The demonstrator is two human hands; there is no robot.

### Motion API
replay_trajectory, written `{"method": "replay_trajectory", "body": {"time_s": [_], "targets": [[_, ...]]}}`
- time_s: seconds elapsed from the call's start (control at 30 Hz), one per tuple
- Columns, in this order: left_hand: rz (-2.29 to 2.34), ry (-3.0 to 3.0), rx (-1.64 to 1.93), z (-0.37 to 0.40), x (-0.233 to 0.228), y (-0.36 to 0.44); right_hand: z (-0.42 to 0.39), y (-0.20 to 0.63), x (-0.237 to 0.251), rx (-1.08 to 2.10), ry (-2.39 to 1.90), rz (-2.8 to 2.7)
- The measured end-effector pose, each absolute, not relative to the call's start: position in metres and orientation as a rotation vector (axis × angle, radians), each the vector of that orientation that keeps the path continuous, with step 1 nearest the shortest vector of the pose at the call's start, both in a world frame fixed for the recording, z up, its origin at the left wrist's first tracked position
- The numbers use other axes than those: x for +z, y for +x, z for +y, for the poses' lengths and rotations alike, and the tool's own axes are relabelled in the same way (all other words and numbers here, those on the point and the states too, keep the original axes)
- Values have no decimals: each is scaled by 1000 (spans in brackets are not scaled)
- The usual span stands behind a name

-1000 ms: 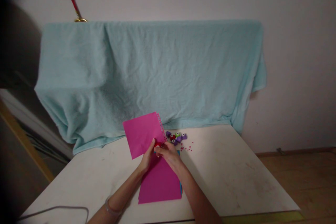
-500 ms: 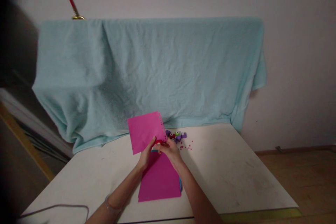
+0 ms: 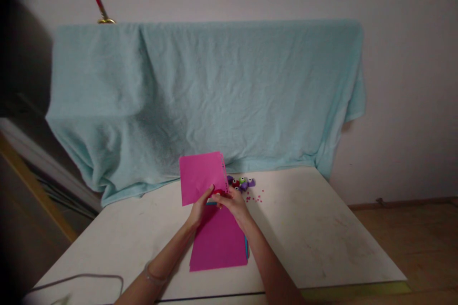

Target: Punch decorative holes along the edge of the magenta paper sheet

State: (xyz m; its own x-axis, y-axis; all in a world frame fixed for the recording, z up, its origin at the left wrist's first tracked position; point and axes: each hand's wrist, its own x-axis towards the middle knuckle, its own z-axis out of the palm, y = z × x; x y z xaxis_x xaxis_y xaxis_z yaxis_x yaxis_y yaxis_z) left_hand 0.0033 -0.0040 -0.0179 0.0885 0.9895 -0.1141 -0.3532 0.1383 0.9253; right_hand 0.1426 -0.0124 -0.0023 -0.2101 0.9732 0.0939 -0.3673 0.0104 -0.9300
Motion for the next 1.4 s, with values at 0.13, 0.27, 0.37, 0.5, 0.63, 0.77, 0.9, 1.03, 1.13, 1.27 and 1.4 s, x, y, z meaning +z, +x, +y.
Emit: {"method": "replay_trajectory", "body": {"time_s": [0.13, 0.27, 0.37, 0.5, 0.63, 0.77, 0.9, 1.03, 1.13, 1.27, 1.4], "targets": [[883, 959, 1122, -4, -19, 5, -12, 144, -5, 1477, -771, -1142], [855, 1013, 1108, -3, -16, 6, -10, 144, -10, 1462, -778, -1160], [815, 1048, 1081, -2, -15, 7, -9, 143, -12, 1454, -788, -1153], [791, 1078, 1036, -4, -12, 7, -10, 143, -11, 1473, -761, -1131], [849, 1101, 1028, -6, -8, 5, -12, 143, -9, 1481, -761, -1132], [900, 1117, 1024, -5, -13, 2, -12, 143, -11, 1495, -755, -1127], [983, 1092, 1053, -4, -20, -2, -12, 141, -12, 1493, -746, -1107], [1016, 1069, 1118, -6, -18, -3, -15, 140, -8, 1462, -761, -1117], [943, 1072, 1104, -8, -15, 0, -16, 140, -4, 1424, -800, -1115], [929, 1197, 985, -9, -17, 2, -14, 142, -5, 1348, -874, -1092], [1031, 1316, 830, -9, -20, -1, -13, 144, -8, 1298, -890, -1121]]}}
